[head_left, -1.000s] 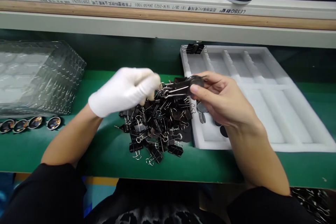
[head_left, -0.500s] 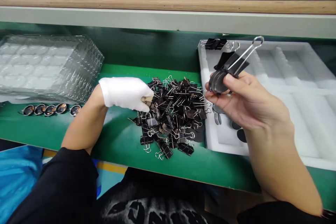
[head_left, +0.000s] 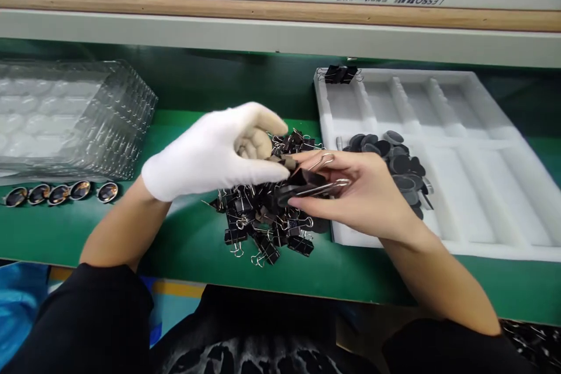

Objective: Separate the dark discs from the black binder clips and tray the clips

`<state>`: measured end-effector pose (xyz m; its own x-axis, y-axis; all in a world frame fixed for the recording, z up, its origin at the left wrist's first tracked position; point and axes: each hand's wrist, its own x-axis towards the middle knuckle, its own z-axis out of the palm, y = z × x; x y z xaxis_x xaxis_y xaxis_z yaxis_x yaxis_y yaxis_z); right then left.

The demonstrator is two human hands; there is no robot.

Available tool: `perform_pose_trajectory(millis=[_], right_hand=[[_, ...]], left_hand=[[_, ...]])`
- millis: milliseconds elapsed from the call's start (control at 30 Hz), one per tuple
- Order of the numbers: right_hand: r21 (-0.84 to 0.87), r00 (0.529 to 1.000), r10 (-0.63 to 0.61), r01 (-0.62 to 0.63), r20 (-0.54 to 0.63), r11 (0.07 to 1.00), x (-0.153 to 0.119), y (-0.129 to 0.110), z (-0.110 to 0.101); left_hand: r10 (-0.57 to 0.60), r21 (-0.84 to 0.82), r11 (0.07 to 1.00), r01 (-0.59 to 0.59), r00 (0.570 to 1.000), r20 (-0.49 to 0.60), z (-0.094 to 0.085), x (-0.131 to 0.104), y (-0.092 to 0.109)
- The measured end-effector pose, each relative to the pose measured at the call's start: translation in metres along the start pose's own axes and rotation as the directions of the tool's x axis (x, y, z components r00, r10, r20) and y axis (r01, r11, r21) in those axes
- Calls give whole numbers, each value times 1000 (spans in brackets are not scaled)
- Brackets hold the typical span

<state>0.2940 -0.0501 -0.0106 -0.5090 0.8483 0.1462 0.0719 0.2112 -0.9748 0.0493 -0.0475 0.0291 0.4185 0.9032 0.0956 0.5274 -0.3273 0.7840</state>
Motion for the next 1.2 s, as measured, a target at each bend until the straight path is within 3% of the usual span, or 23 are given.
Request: perform_pose_trajectory(millis=[100,200,267,400,567,800,1033,1200], right_hand=[[145,989,-61,81,-135,986,3,6,-5],[308,980,-45,104,-193,946,8,11,-7],[358,981,-18,88,-193,929,10,14,-8],[377,985,-12,77,-172,923,10,17,-10],[444,990,64,-3,-123,896,12,17,-11],[522,991,135,-116,3,845,17,8,-11],[589,989,142,-97,-30,802,17,10,-6],[610,988,148,-86,-51,788,13,18,4]], left_hand=[[77,-134,986,-95,988,-131,2,3,-5],[49,79,996,-45,998,-42,9,6,-5],[29,202,979,-26,999,-14,16,7,-2],[99,209,975,-75,989,-108,29,7,0],[222,264,949,-173,960,-170,34,8,-8],[316,487,853,-190,930,-190,41,10,-18],[344,478,852,-212,916,-207,45,9,-23],[432,441,857,-267,839,-331,56,9,-21]])
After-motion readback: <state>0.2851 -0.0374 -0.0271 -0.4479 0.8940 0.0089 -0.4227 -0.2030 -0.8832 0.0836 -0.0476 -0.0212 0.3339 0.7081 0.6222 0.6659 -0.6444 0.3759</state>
